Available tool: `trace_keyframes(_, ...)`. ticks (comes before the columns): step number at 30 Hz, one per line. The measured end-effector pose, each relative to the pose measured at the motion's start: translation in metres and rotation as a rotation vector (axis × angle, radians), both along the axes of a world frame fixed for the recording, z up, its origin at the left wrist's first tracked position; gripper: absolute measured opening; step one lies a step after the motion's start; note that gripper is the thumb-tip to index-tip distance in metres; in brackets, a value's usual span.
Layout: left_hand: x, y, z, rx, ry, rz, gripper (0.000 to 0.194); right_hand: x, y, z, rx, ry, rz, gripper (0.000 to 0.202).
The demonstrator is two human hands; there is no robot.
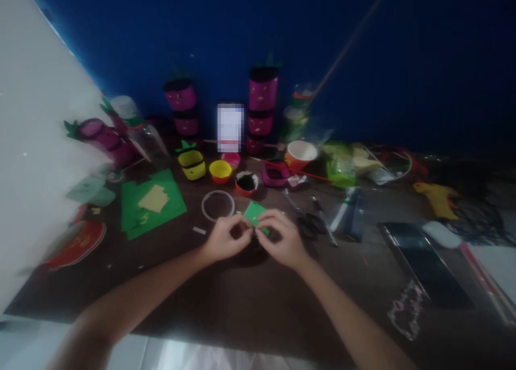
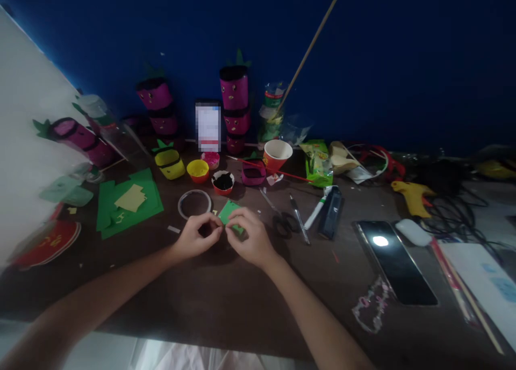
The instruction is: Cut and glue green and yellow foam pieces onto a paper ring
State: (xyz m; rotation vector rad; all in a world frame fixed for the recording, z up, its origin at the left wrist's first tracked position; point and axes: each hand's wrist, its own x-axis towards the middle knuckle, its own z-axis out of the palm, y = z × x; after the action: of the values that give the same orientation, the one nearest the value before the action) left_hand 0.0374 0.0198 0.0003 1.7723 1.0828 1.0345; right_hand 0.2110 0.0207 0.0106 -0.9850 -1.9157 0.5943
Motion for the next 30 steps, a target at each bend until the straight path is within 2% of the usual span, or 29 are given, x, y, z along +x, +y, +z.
trace_keyframes(7, 0.001, -0.003, 0.001, 0.032, -0.021, 0.08, 0.01, -0.001, 0.001, 0.002, -0.089, 0.071, -0.045, 0.007)
trace_keyframes(10, -0.003, -0.001, 0.006, 0.102, -0.037, 0.146, 0.014, 0.001, 0.002, 0.001, -0.139, 0.117, -0.078, 0.006)
trace_keyframes(12, -0.014, 0.006, 0.012, 0.197, -0.048, 0.272, 0.021, 0.001, 0.003, 0.0, -0.165, 0.152, -0.086, 0.006)
trace_keyframes(15, -0.046, 0.025, 0.021, 0.346, -0.078, 0.635, 0.032, 0.001, 0.004, -0.001, -0.174, 0.2, -0.069, 0.007)
trace_keyframes(17, -0.073, 0.041, 0.022, 0.34, -0.085, 0.834, 0.044, 0.0, 0.004, -0.001, -0.168, 0.211, -0.071, 0.007)
trace_keyframes(18, -0.086, 0.049, 0.02, 0.279, -0.075, 0.858, 0.052, -0.001, 0.004, -0.001, -0.165, 0.209, -0.075, 0.007)
trace_keyframes(21, -0.114, 0.071, 0.008, 0.167, -0.029, 0.803, 0.082, -0.003, 0.003, 0.002, -0.144, 0.204, -0.082, 0.007)
trace_keyframes(23, -0.121, 0.084, 0.001, 0.158, 0.011, 0.688, 0.098, -0.004, 0.002, 0.003, -0.13, 0.203, -0.078, 0.008)
trace_keyframes(26, -0.123, 0.101, -0.005, 0.165, 0.014, 0.554, 0.107, -0.005, 0.001, 0.003, -0.132, 0.2, -0.071, 0.009)
trace_keyframes(30, -0.123, 0.116, -0.011, 0.164, -0.029, 0.512, 0.112, -0.005, -0.001, 0.0, -0.138, 0.196, -0.063, 0.008)
